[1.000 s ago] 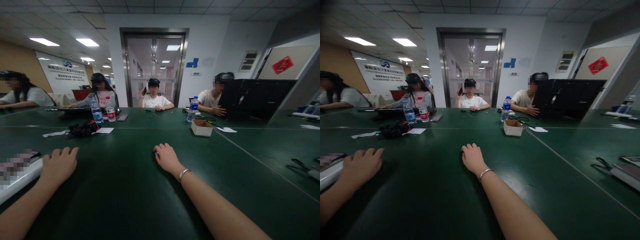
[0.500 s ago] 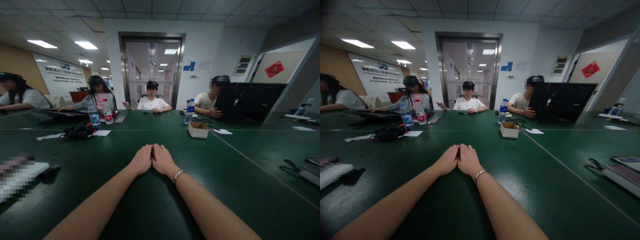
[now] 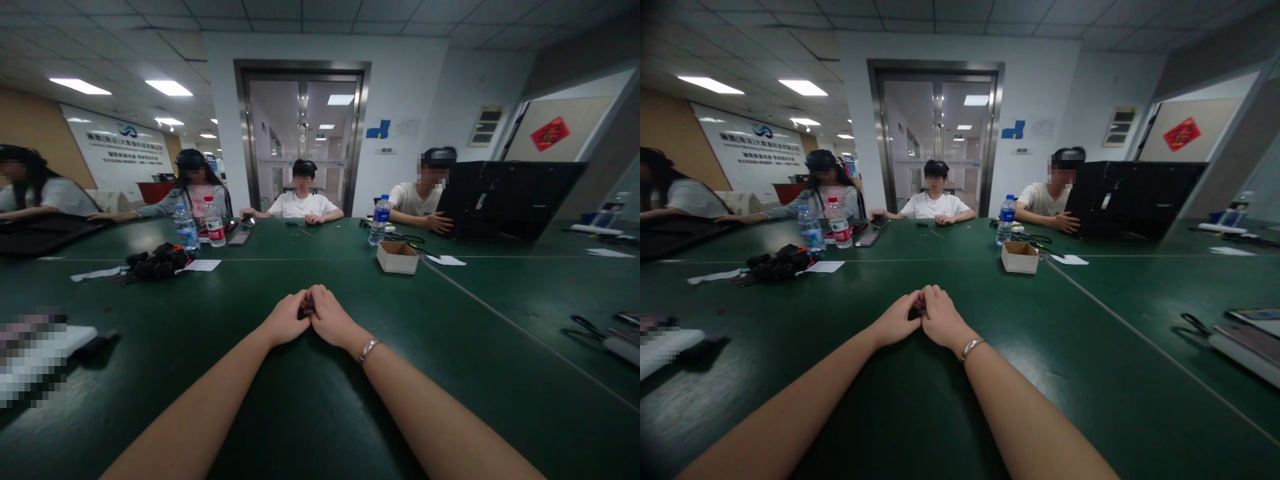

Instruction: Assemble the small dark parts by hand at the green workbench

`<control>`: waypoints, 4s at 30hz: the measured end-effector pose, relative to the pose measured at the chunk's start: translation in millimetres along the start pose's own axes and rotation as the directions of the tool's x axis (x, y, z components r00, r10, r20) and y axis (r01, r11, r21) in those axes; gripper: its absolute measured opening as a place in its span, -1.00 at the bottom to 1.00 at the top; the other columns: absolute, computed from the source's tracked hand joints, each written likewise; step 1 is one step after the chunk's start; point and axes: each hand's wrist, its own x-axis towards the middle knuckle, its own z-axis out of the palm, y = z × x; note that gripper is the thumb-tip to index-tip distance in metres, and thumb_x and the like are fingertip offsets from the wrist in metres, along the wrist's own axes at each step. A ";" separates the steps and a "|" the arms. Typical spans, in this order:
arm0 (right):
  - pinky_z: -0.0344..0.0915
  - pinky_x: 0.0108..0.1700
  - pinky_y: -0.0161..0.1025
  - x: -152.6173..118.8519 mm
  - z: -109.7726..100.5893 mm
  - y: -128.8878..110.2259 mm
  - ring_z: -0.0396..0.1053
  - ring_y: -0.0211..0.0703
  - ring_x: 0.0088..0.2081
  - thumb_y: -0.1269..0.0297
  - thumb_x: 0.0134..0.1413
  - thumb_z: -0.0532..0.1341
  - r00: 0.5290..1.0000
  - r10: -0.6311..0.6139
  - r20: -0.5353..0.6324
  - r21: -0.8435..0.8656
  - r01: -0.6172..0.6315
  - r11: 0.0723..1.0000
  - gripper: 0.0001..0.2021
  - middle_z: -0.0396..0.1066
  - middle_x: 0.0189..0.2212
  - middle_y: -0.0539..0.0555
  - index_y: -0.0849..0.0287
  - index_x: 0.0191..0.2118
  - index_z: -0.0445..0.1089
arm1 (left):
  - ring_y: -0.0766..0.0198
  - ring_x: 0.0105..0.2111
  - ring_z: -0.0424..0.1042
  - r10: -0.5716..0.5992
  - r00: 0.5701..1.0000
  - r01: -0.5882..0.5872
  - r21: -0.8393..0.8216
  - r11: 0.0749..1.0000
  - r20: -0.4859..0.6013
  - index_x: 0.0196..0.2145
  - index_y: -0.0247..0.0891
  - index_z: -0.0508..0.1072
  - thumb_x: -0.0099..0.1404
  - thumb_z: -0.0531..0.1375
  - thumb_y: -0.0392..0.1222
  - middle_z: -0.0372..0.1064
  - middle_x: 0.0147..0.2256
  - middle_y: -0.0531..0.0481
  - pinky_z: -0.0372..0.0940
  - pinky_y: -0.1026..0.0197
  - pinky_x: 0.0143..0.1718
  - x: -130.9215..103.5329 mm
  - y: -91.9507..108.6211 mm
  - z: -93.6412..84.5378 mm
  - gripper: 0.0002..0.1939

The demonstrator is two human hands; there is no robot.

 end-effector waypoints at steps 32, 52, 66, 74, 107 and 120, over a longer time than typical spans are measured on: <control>0.26 -0.16 -0.27 1.1 -11.0 25.5 0.31 -0.25 -0.25 0.54 -0.06 0.19 0.995 0.023 -0.098 0.107 -0.013 0.994 -0.76 0.31 -0.27 0.05 0.17 -0.22 0.42 | 0.27 -0.26 0.43 -0.103 0.982 0.053 -0.295 0.954 -0.158 -0.15 -0.20 0.36 0.22 0.14 -0.14 0.40 -0.20 -0.05 0.34 0.18 -0.19 0.3 2.4 -1.6 -0.77; 0.22 -0.22 -0.28 0.4 -9.2 18.3 0.32 -0.22 -0.28 0.47 -0.08 0.17 0.997 0.013 -0.078 0.156 -0.001 0.988 -0.79 0.39 -0.30 0.03 0.16 -0.23 0.31 | 0.26 -0.23 0.45 -0.122 0.982 0.064 -0.352 0.934 -0.144 -0.24 -0.22 0.44 0.19 0.16 -0.17 0.47 -0.25 -0.01 0.34 0.19 -0.13 2.6 -2.1 -2.6 -0.82; 0.23 -0.21 -0.28 -2.6 -13.7 15.1 0.33 -0.23 -0.26 0.43 -0.01 0.17 0.996 -0.030 -0.082 0.102 0.039 0.994 -0.80 0.39 -0.27 0.02 0.15 -0.19 0.32 | 0.23 -0.33 0.47 -0.204 0.974 0.139 -0.446 0.884 -0.101 -0.30 -0.27 0.45 0.19 0.17 -0.05 0.48 -0.34 -0.05 0.33 0.14 -0.19 3.4 -4.7 -2.9 -0.76; 0.24 -0.19 -0.27 -0.5 -8.0 19.7 0.32 -0.23 -0.25 0.46 -0.02 0.18 0.995 -0.050 -0.091 0.110 0.060 0.992 -0.79 0.38 -0.26 0.03 0.16 -0.19 0.32 | 0.24 -0.31 0.46 -0.178 0.978 0.112 -0.441 0.891 -0.110 -0.31 -0.26 0.43 0.19 0.16 -0.04 0.47 -0.35 -0.02 0.32 0.18 -0.19 5.5 -10.6 0.2 -0.77; 0.26 -0.19 -0.25 0.8 -6.1 23.4 0.32 -0.23 -0.27 0.46 0.00 0.18 0.991 -0.062 -0.117 0.142 0.078 0.987 -0.77 0.38 -0.27 0.06 0.17 -0.17 0.36 | 0.23 -0.20 0.41 -0.209 0.961 0.117 -0.418 0.901 -0.183 -0.19 -0.25 0.41 0.20 0.15 -0.04 0.41 -0.20 -0.09 0.30 0.15 -0.11 8.7 -15.9 -0.8 -0.72; 0.26 -0.17 -0.24 0.2 -9.6 26.8 0.32 -0.22 -0.26 0.45 0.00 0.20 0.990 -0.047 -0.131 0.148 0.066 0.987 -0.78 0.38 -0.27 0.07 0.17 -0.17 0.37 | 0.24 -0.26 0.42 -0.158 0.981 0.106 -0.377 0.920 -0.110 -0.22 -0.22 0.46 0.20 0.13 -0.13 0.45 -0.27 -0.03 0.29 0.17 -0.14 6.1 -12.1 -4.2 -0.79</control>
